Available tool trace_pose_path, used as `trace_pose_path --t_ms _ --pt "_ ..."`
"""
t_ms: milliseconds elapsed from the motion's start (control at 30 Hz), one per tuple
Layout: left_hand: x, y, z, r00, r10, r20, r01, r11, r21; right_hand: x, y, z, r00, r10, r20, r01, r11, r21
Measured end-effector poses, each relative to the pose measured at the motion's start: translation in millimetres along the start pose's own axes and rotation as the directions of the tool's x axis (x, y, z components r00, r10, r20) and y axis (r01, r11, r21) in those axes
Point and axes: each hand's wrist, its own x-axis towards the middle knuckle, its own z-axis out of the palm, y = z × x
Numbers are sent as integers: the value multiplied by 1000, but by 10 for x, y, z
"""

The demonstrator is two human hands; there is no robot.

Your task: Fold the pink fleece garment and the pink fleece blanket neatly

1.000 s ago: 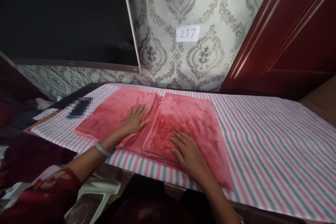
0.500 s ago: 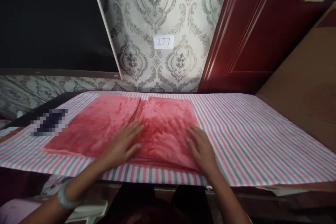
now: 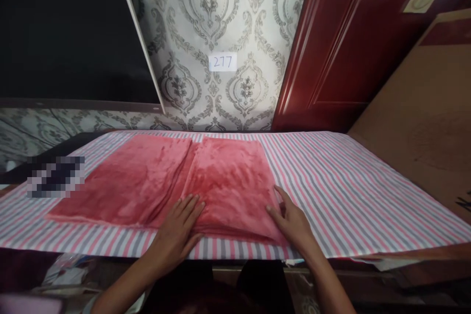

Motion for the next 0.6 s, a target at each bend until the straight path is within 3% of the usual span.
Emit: trace_pose_path --t_ms 100,267,433,600 --pt "-10 15 -42 998 -32 45 33 999 -30 -21 47 12 998 29 62 -41 981 190" --pt "36 34 -178 987 -51 155 68 992 -108 -76 7 5 971 178 158 -233 847 478" --pt "98 72 -262 976 30 216 -11 996 -91 144 -132 -21 932 220 287 -353 731 584" --pt "126 88 -329 968 109 228 -104 994 -35 555 -221 29 929 246 276 -365 730 578"
